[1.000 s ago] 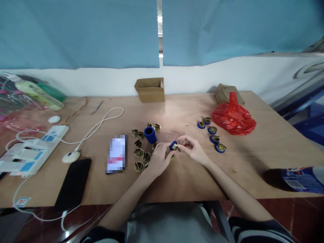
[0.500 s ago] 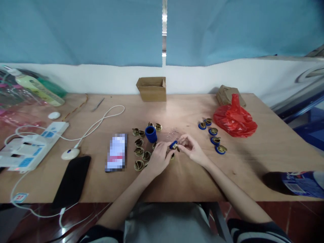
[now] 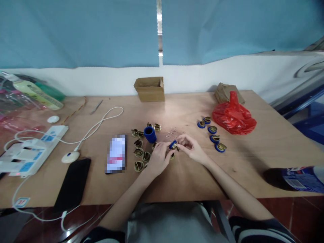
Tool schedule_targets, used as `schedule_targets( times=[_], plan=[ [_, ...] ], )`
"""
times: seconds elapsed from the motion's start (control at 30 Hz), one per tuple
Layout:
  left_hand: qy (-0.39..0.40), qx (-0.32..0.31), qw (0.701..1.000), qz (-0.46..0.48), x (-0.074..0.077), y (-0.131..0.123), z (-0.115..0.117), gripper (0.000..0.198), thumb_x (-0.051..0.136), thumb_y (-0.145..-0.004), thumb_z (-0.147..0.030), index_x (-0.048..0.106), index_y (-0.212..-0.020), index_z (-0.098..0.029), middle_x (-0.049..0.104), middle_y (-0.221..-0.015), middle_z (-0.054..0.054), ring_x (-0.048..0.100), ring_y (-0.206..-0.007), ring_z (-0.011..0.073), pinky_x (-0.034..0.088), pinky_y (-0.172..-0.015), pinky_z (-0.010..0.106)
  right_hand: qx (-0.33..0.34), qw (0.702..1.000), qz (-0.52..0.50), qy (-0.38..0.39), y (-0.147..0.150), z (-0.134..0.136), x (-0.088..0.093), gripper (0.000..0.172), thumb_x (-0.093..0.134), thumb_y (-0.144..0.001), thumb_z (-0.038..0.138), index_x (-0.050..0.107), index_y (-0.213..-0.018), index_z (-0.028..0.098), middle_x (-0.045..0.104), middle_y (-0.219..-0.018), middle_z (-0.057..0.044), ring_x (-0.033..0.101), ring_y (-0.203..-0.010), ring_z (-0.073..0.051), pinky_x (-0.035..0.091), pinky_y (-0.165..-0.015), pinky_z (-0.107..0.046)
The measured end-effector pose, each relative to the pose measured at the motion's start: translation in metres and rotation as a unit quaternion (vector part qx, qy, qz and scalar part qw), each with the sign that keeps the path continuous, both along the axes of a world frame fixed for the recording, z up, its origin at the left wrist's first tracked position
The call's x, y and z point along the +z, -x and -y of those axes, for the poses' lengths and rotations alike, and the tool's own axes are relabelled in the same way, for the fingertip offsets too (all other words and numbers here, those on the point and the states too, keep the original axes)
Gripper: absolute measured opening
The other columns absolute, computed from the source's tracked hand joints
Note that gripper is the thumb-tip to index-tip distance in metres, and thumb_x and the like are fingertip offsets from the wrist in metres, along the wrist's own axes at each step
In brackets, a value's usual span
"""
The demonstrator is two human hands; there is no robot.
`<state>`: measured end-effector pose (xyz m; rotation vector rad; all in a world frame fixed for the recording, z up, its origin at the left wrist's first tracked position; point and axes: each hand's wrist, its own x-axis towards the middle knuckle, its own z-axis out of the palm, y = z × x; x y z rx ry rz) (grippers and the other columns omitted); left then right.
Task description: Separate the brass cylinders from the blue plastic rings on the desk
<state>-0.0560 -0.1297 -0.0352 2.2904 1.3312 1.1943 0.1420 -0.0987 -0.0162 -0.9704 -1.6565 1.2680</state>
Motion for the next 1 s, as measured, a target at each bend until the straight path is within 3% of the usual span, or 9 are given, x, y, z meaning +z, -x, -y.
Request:
schedule_targets(
  times=[0.57, 1.0],
  plan=[
    [-0.008, 0.002, 1.0, -0.009, -0.0014, 0.0005, -0.0011, 0.022, 0.057, -0.097, -0.02, 0.057, -0.119, -0.018, 0.072, -0.106, 0.009, 0.066, -0.099, 0.0246, 0.053, -0.092, 0.042, -0.014, 1.0, 0.001, -0.001, 0.0057, 0.0036, -0.0005, 0.03, 0.068, -0.09, 0.046, 0.056, -0.106, 0.024, 0.061, -0.086, -0.001, 0.06, -0.071, -0.016, 0.051, -0.064, -0.03],
    [-0.004, -0.003, 1.0, -0.01, -0.0005, 0.0, -0.0008, 0.02, 0.055, -0.099, -0.023, 0.056, -0.118, -0.018, 0.072, -0.105, 0.009, 0.066, -0.096, 0.0241, 0.054, -0.088, 0.041, -0.02, 0.999, 0.032, -0.02, 0.0021, 0.001, 0.0025, 0.026, 0.068, -0.09, 0.042, 0.061, -0.104, 0.022, 0.059, -0.077, 0.001, 0.055, -0.069, -0.016, 0.047, -0.063, -0.029]
  ],
)
